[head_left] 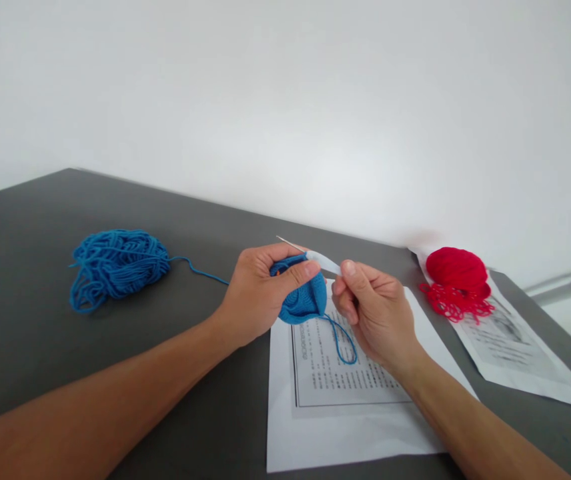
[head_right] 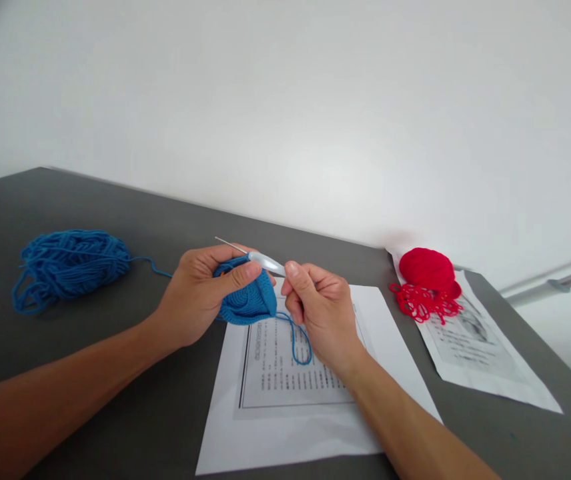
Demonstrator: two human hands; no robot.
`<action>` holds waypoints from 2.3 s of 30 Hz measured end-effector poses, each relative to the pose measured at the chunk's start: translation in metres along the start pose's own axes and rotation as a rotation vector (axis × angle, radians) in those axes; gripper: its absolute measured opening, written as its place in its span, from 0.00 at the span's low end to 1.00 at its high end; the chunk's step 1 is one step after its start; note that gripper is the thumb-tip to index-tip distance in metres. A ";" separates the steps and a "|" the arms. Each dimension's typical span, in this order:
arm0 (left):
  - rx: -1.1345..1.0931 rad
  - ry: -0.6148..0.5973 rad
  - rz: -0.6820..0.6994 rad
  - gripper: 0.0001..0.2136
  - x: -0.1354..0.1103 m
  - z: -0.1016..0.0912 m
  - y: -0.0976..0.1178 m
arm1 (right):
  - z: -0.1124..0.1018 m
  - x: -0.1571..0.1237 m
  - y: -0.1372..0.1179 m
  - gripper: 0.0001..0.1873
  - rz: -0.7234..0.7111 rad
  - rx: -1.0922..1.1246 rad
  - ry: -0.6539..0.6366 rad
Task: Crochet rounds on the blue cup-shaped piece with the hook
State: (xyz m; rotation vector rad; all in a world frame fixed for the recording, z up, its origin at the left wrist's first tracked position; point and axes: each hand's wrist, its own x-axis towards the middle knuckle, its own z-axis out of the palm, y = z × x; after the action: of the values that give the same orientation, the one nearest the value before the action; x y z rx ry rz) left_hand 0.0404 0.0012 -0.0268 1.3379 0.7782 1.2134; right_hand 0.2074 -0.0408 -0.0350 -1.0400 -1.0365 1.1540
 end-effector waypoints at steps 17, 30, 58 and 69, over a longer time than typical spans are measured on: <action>0.070 0.009 -0.158 0.10 -0.012 0.011 -0.002 | 0.015 -0.012 0.011 0.13 -0.062 0.119 0.028; -0.132 -0.041 -0.183 0.08 -0.014 0.012 -0.006 | 0.019 -0.014 0.011 0.04 -0.363 -0.232 0.243; 0.095 -0.086 -0.043 0.08 0.016 -0.013 0.002 | -0.019 0.011 -0.002 0.09 -0.622 -0.627 0.344; -0.396 0.185 -0.141 0.20 0.033 -0.029 0.028 | -0.027 0.017 -0.002 0.09 -0.655 -0.654 0.385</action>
State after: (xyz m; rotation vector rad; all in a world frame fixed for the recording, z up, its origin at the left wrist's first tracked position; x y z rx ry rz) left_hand 0.0158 0.0360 0.0027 0.8437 0.7036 1.3096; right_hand 0.2356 -0.0270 -0.0372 -1.2207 -1.3289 0.0604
